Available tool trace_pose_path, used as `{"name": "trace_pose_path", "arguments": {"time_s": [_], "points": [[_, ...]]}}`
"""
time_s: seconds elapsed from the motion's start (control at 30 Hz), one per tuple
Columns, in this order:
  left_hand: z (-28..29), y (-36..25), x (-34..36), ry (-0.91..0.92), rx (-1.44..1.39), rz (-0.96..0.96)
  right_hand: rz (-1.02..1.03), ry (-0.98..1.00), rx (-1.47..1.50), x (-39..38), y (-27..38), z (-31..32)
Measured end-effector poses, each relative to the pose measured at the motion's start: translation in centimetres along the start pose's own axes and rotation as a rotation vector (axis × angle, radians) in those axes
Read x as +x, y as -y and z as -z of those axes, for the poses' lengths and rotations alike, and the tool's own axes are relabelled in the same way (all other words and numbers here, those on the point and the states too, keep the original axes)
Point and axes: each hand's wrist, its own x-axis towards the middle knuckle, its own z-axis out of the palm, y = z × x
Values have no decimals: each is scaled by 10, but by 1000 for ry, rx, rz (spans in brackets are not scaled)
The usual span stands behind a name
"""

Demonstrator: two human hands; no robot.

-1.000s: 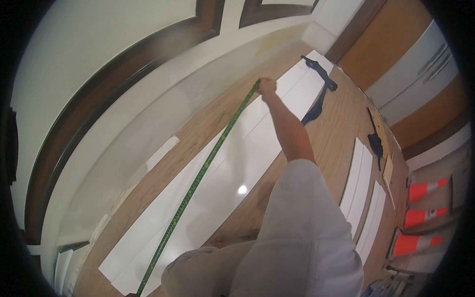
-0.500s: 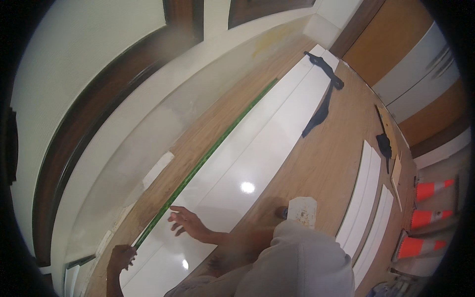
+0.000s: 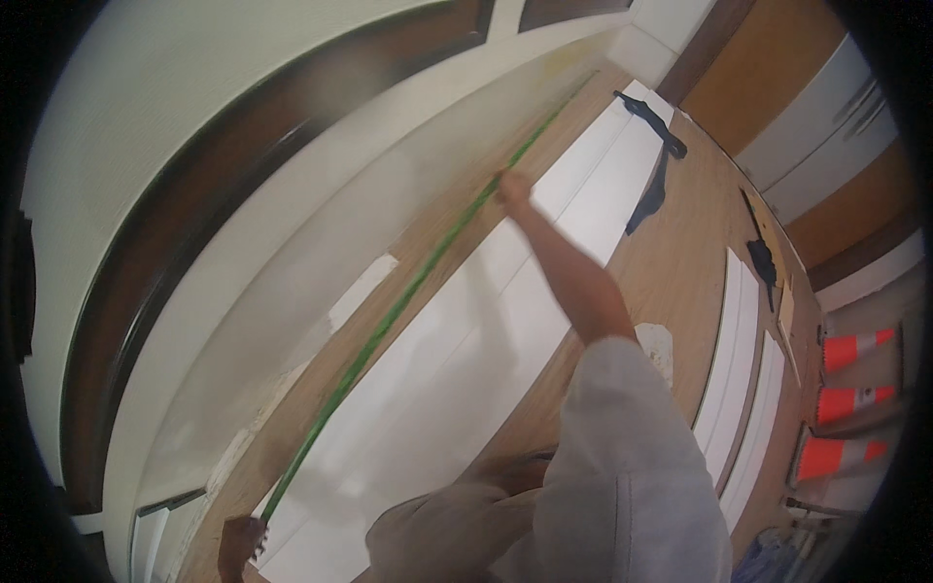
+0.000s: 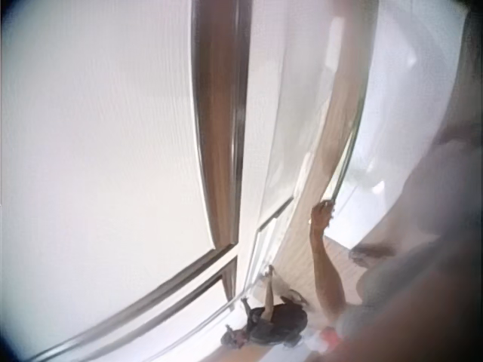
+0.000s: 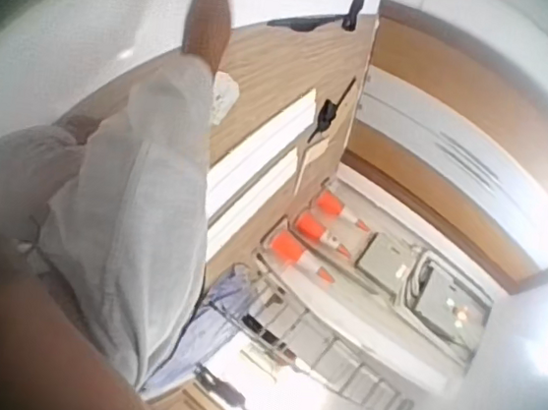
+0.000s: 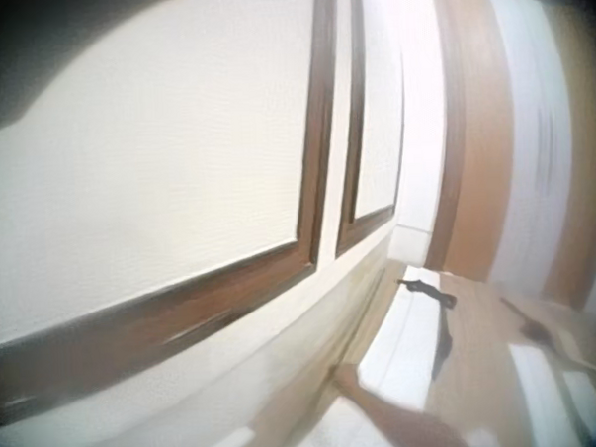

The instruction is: The person measures a wall section with a tape measure, then applies adhesive to the wall using a small bottle and a sponge. They handle white wall panels and a green tape measure during the process.

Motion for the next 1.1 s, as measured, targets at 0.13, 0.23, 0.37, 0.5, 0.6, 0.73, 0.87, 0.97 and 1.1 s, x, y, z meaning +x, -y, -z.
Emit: {"name": "trace_pose_path", "arguments": {"time_s": [0.13,0.23,0.37,0.5,0.6,0.73,0.87,0.97,1.1], "points": [[26,71,-15,56,144,-45,26,-49,-58,54,11,16],[-1,41,19,33,73,-85,164,63,-194,-65,-38,-25],[-33,-44,65,70,204,-276,-249,674,73,-351,-122,-81],[-39,-95,69,37,240,-246,-525,913,238,-515,-108,-119],[-27,-97,58,74,244,-258,-519,736,141,-550,-89,-143],[0,-65,52,83,105,-322,-187,691,-33,-558,-106,-171],[45,12,39,43,113,-330,579,509,-968,-493,-116,-207],[98,100,12,33,117,-343,450,320,-875,-400,-95,-203],[158,246,-27,-82,-24,-192,346,136,-582,-344,-49,-174]]}}
